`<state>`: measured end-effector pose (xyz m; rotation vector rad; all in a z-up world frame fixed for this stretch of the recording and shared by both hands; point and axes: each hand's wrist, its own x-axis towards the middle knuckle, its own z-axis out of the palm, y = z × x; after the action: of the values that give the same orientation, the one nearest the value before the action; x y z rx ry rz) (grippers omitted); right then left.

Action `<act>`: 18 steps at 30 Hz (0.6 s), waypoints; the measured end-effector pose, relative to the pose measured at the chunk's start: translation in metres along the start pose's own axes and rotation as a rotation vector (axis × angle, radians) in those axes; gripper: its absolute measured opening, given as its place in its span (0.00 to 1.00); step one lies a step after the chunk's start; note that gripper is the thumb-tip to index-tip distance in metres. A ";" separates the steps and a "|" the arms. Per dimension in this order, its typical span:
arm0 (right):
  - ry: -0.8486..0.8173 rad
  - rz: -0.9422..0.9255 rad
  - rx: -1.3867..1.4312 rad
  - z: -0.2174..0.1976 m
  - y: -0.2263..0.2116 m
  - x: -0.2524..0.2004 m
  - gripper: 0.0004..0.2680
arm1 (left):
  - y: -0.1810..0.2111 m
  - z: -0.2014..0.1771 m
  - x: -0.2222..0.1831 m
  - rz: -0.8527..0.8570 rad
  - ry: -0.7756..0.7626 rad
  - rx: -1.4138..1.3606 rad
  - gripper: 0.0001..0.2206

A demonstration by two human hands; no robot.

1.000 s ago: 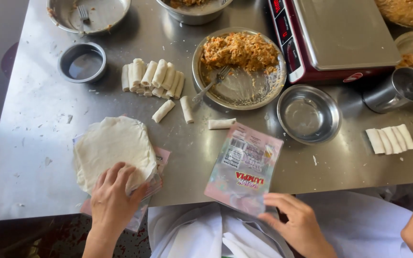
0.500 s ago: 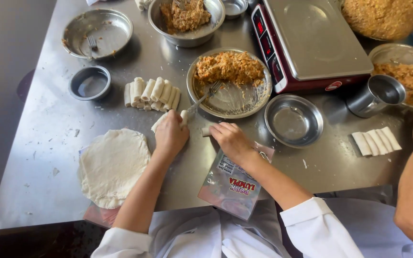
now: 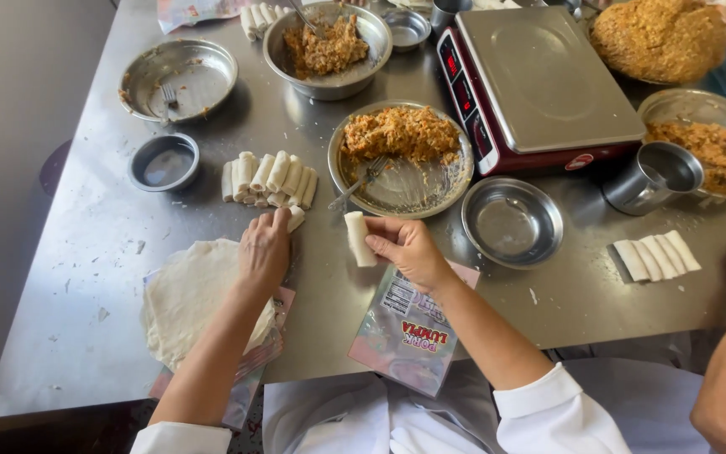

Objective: The person places filling on a wrapper, rolls the wrapper, and then packs several of the finished rolls into a plastic bag by hand at a stainless steel table.

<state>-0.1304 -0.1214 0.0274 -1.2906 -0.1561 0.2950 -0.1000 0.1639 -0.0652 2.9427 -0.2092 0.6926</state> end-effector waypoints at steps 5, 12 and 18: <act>0.055 0.145 0.292 0.005 0.028 -0.028 0.11 | 0.058 -0.082 -0.010 -0.319 -0.034 -0.821 0.21; 0.129 0.062 0.380 0.011 0.037 -0.039 0.11 | 0.133 -0.120 -0.042 -0.315 0.216 -1.467 0.27; 0.264 -0.092 0.228 0.028 0.045 -0.046 0.10 | 0.148 -0.120 -0.060 -0.028 0.296 -0.949 0.40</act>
<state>-0.1880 -0.0990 -0.0057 -1.0808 0.0419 0.0592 -0.2294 0.0413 0.0260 1.9209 -0.3460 0.7397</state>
